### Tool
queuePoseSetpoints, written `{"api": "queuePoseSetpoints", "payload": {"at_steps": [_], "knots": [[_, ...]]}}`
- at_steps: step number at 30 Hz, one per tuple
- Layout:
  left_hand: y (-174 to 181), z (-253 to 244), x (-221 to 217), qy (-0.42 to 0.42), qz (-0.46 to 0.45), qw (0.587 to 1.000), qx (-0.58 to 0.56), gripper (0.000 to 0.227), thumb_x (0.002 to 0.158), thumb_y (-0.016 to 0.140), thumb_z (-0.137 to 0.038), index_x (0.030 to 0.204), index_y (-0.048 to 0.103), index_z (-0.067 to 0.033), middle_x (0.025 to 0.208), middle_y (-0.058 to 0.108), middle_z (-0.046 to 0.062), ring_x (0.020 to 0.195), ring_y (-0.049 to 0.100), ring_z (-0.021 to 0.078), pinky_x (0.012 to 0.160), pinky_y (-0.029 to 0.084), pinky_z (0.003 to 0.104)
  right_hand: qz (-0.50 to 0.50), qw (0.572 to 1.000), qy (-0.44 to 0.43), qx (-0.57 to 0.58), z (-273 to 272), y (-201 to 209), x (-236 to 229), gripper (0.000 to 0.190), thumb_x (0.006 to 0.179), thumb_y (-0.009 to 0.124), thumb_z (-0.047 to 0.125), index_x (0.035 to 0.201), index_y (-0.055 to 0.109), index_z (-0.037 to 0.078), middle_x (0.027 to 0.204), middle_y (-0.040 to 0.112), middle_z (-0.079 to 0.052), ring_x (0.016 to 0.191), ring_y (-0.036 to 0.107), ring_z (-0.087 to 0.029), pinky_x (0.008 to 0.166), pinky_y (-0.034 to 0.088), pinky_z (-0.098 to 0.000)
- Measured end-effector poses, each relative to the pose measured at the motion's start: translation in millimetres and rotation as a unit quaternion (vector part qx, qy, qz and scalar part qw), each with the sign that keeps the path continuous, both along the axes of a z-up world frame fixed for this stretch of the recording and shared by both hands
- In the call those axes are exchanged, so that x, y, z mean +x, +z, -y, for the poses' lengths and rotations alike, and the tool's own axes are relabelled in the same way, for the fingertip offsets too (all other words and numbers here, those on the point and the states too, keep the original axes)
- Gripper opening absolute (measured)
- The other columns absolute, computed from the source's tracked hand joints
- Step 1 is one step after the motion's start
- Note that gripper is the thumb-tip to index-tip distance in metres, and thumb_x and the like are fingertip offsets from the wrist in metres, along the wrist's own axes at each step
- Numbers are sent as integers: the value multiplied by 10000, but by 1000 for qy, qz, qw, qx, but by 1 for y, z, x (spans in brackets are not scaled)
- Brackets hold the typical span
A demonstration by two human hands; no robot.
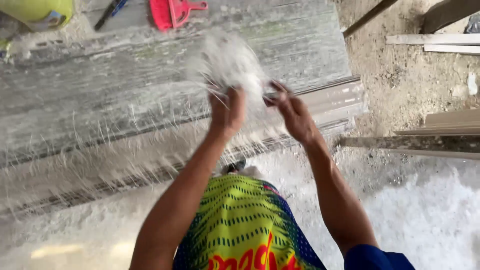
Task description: The person retrieves a bundle of white fibers from a bucket and spreads them onto a flat surface. They then use a small scoop to apply a white powder from a bucket onto the fibers and rub it in with their hands.
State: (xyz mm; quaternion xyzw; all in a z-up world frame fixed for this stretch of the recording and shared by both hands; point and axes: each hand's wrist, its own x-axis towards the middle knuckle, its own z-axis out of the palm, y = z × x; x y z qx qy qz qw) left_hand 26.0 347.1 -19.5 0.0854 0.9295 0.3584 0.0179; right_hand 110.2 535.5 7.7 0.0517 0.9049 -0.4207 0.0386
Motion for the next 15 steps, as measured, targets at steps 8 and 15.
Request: {"api": "queuePoseSetpoints", "payload": {"at_steps": [8,15], "knots": [[117,63,-53,-116,-168,861,466,245,1122,377,-215,1096,562,-56,849,697,73,611,647,138,465,570,253,-292,942,29,165,9,-138,25,329,1033,620,318,749,565,161,546,503,-36,555,596,-292,491,515,-394],[-67,13,-48,-19,-401,894,196,328,979,420,-195,1073,565,83,874,589,207,745,578,361,729,508,538,138,987,-80,30,37,18,-2,676,1117,398,491,1561,360,-18,1189,657,-302,1148,644,-407,1014,477,-558]]}}
